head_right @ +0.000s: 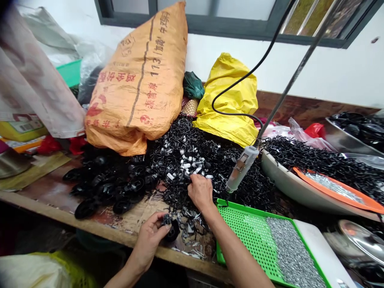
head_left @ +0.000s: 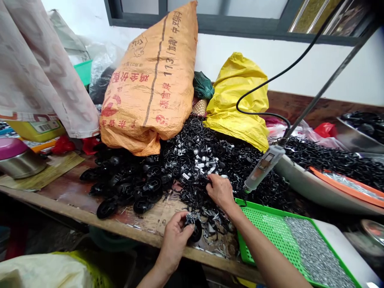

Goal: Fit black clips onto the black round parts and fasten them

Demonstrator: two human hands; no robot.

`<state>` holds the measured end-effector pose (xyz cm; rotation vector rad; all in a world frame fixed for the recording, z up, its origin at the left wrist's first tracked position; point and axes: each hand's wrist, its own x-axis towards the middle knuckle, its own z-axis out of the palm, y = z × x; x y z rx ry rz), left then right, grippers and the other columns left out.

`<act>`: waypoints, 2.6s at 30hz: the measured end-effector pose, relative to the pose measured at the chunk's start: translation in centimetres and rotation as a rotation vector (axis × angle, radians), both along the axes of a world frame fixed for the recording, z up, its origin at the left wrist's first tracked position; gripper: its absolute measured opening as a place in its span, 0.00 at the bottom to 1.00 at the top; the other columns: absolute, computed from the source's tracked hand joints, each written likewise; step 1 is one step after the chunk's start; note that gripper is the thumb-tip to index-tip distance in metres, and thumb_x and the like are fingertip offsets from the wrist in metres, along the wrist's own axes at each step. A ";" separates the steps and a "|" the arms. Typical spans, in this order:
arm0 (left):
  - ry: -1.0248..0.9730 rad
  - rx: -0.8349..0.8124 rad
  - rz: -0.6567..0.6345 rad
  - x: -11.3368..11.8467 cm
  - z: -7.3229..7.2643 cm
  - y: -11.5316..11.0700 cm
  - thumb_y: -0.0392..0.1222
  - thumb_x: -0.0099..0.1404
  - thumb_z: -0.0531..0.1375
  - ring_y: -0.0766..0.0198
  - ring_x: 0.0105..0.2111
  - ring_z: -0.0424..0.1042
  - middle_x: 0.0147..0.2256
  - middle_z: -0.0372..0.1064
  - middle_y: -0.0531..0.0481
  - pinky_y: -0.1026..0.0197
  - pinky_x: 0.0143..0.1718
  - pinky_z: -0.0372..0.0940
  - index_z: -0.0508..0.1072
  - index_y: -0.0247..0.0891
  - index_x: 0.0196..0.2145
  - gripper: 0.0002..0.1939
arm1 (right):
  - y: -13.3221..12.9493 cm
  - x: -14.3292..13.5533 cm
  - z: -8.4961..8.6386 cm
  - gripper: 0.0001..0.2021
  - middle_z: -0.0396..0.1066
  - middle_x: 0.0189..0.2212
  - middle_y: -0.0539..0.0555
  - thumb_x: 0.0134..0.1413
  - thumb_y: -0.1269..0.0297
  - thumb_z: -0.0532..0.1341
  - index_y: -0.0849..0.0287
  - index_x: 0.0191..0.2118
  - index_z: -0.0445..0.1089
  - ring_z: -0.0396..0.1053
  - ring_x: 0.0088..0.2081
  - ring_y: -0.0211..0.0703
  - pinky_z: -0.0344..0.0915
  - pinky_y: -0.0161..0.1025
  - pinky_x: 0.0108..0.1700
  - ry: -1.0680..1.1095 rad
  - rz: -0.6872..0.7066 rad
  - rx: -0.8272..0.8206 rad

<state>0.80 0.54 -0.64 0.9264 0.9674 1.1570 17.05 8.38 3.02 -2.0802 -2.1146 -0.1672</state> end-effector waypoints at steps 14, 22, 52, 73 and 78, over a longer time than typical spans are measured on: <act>-0.272 -0.233 0.136 -2.7 1.3 0.9 0.33 0.43 0.63 0.70 0.26 0.65 0.26 0.69 0.52 0.68 0.30 0.59 0.69 0.34 0.30 0.12 | -2.8 1.5 0.2 0.11 0.66 0.36 0.53 0.46 0.69 0.55 0.56 0.38 0.67 0.62 0.40 0.42 0.53 0.34 0.38 0.074 0.098 -0.069; -0.191 -0.200 0.107 -2.2 1.0 0.6 0.32 0.44 0.63 0.70 0.25 0.64 0.25 0.68 0.52 0.68 0.28 0.59 0.69 0.33 0.30 0.12 | -3.0 1.4 -0.5 0.11 0.66 0.35 0.52 0.46 0.70 0.55 0.57 0.38 0.67 0.62 0.38 0.41 0.55 0.34 0.38 0.126 0.139 -0.053; 0.542 0.358 -0.237 -2.8 0.1 -0.3 0.27 0.45 0.53 0.64 0.30 0.63 0.28 0.62 0.49 0.65 0.30 0.57 0.69 0.35 0.28 0.11 | 0.7 -9.1 -2.1 0.09 0.65 0.33 0.59 0.46 0.73 0.52 0.62 0.30 0.68 0.57 0.37 0.46 0.50 0.42 0.36 0.072 0.458 -0.105; -0.241 -0.067 -0.066 -0.2 3.3 -0.7 0.33 0.48 0.59 0.63 0.37 0.64 0.35 0.67 0.48 0.63 0.39 0.58 0.69 0.36 0.32 0.11 | -7.8 -4.2 -1.6 0.10 0.62 0.20 0.48 0.44 0.60 0.57 0.63 0.29 0.64 0.59 0.22 0.33 0.57 0.31 0.24 1.372 0.065 0.007; -0.072 -0.056 -0.223 -0.5 2.9 -1.0 0.32 0.48 0.59 0.67 0.31 0.64 0.29 0.67 0.51 0.66 0.35 0.57 0.70 0.35 0.31 0.09 | -9.4 -2.7 -1.9 0.07 0.64 0.24 0.50 0.45 0.63 0.57 0.62 0.30 0.65 0.60 0.26 0.35 0.58 0.32 0.28 1.412 0.108 -0.160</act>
